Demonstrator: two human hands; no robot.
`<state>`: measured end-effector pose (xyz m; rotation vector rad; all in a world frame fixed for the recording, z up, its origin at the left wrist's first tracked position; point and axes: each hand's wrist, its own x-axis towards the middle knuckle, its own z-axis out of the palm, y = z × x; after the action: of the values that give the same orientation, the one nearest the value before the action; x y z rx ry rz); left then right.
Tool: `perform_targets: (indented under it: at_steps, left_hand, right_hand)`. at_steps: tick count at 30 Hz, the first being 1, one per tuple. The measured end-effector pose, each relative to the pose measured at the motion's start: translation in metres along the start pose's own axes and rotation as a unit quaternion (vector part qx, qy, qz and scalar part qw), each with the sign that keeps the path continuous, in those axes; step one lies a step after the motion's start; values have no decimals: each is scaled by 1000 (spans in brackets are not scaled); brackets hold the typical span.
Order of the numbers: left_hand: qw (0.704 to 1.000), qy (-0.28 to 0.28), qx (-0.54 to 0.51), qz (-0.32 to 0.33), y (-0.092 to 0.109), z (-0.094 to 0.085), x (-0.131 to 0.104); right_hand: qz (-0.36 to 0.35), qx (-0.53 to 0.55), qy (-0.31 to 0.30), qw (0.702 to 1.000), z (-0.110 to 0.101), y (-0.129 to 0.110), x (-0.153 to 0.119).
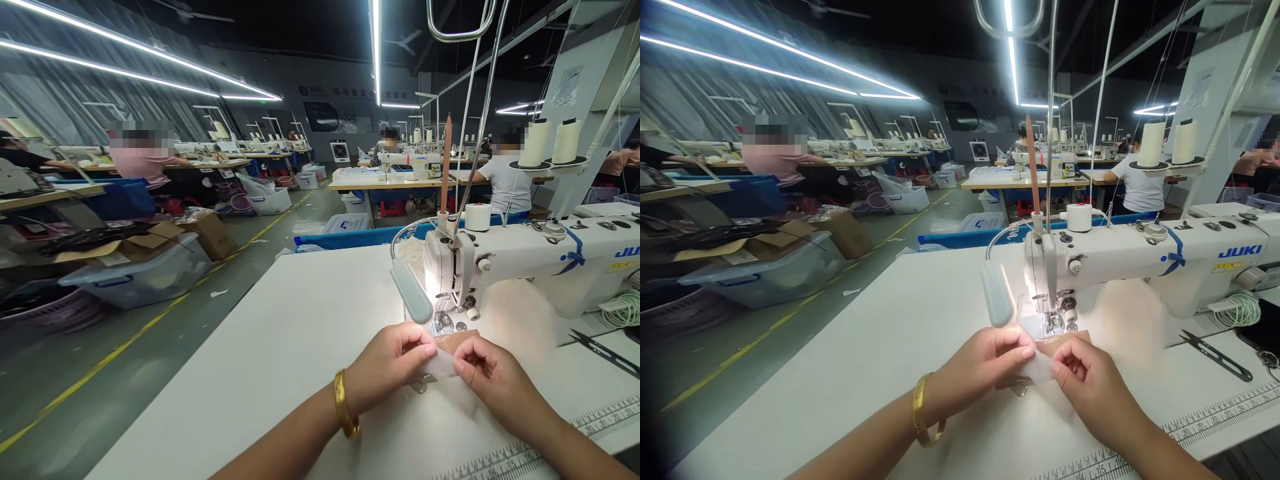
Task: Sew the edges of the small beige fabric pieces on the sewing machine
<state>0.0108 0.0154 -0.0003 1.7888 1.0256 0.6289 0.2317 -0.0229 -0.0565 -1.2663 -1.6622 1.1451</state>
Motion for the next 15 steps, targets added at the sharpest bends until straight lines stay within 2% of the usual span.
perform_targets:
  at_steps: [4, 7, 10, 13, 15]
  left_hand:
    - [993, -78, 87, 28, 27, -21, -14]
    - [981, -91, 165, 36, 34, -31, -7]
    - [973, -70, 218, 24, 17, -25, 18]
    - [966, -46, 252, -21, -8, -12, 47]
    - [965, -52, 255, -30, -21, -6, 61]
  right_hand:
    - [22, -5, -52, 998, 4, -22, -17]
    - [27, -28, -59, 998, 11, -33, -18]
    - [1, -149, -23, 989, 20, -26, -4]
    - [-50, -305, 15, 951, 25, -9, 10]
    - [-72, -356, 15, 932, 21, -2, 14]
